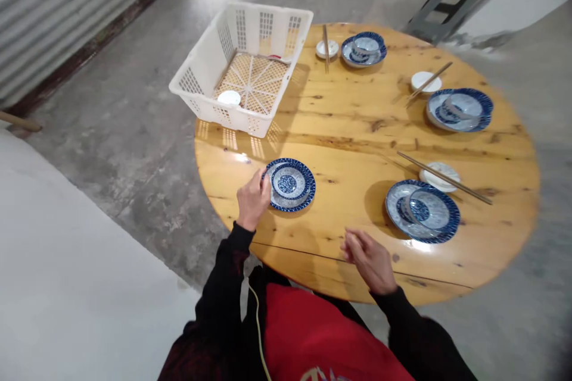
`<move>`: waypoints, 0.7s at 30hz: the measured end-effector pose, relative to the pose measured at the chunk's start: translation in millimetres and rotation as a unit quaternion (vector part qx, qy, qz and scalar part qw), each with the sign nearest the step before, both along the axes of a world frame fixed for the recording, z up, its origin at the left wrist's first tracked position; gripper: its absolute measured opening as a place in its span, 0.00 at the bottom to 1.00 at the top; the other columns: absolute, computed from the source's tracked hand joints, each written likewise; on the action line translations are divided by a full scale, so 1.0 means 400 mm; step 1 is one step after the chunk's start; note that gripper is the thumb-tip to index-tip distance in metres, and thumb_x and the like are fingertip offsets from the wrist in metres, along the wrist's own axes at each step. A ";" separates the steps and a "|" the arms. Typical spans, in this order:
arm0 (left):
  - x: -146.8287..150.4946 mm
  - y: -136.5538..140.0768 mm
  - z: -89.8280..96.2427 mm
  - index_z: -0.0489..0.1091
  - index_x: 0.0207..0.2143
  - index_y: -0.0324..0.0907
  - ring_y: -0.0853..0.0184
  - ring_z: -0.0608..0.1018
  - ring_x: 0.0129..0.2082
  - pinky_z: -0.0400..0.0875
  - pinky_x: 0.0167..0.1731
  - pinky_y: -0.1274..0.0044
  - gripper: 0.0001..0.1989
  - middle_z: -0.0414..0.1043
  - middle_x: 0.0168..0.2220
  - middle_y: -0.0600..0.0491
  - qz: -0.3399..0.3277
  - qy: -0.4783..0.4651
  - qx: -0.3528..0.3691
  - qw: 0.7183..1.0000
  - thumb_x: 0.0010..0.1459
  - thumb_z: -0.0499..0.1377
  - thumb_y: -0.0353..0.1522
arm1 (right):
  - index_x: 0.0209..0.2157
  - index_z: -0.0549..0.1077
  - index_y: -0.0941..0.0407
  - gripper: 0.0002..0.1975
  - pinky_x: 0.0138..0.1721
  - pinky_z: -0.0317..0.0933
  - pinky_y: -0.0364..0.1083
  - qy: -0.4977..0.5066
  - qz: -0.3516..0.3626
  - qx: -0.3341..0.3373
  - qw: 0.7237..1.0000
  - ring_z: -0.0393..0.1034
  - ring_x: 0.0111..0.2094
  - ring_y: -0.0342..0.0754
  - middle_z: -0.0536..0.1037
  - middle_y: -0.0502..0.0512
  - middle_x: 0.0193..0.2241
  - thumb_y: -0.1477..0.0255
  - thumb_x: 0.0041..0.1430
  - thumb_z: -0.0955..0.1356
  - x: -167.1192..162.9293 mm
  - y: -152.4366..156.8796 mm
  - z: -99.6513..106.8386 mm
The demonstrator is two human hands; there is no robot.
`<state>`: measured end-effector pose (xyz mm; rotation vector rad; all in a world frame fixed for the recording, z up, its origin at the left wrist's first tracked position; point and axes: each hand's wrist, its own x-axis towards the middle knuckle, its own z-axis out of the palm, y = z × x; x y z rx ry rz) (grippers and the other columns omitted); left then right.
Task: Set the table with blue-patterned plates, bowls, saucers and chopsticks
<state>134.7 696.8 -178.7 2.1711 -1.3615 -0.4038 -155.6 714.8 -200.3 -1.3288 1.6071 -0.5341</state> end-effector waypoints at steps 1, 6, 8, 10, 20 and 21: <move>-0.021 0.025 -0.007 0.71 0.57 0.41 0.64 0.83 0.43 0.71 0.45 0.76 0.19 0.81 0.47 0.45 0.003 0.022 -0.016 1.000 0.71 0.49 0.35 | 0.38 0.75 0.56 0.27 0.22 0.68 0.47 0.003 0.008 0.020 1.000 0.70 0.18 0.48 0.76 0.52 0.20 0.46 0.52 0.67 -0.030 0.035 -0.002; -0.189 0.166 -0.035 0.74 0.54 0.41 0.65 0.84 0.40 0.75 0.45 0.76 0.19 0.82 0.46 0.45 -0.018 0.085 -0.040 0.995 0.70 0.48 0.34 | 0.38 0.76 0.54 0.28 0.20 0.67 0.49 -0.040 0.023 0.099 0.994 0.70 0.17 0.51 0.76 0.52 0.19 0.45 0.46 0.68 -0.161 0.170 -0.037; -0.277 0.220 -0.037 0.74 0.54 0.41 0.65 0.84 0.37 0.76 0.44 0.76 0.19 0.83 0.41 0.46 -0.036 0.083 -0.032 0.995 0.69 0.48 0.33 | 0.38 0.77 0.53 0.28 0.20 0.67 0.49 -0.075 0.032 0.111 0.990 0.70 0.17 0.52 0.76 0.51 0.19 0.45 0.45 0.68 -0.207 0.193 -0.049; -0.376 0.266 -0.036 0.75 0.53 0.42 0.65 0.84 0.36 0.77 0.42 0.76 0.19 0.83 0.39 0.46 -0.056 0.077 -0.029 0.995 0.68 0.48 0.33 | 0.38 0.77 0.53 0.28 0.19 0.66 0.49 -0.103 0.043 0.111 0.987 0.71 0.17 0.52 0.76 0.51 0.19 0.44 0.46 0.68 -0.260 0.201 -0.051; -1.059 0.322 -0.032 0.76 0.50 0.41 0.65 0.85 0.39 0.78 0.43 0.76 0.16 0.83 0.40 0.48 -0.208 0.121 0.027 0.970 0.67 0.50 0.30 | 0.41 0.77 0.56 0.28 0.28 0.72 0.48 -0.088 -0.040 0.018 0.995 0.74 0.22 0.50 0.78 0.54 0.23 0.47 0.50 0.68 -0.883 0.269 -0.048; -1.119 0.312 -0.032 0.76 0.49 0.41 0.64 0.85 0.40 0.78 0.43 0.75 0.16 0.83 0.42 0.48 -0.261 0.119 0.025 0.958 0.67 0.51 0.30 | 0.41 0.77 0.56 0.28 0.27 0.73 0.49 -0.083 -0.076 0.023 0.993 0.74 0.22 0.50 0.78 0.54 0.23 0.47 0.50 0.68 -0.954 0.285 -0.053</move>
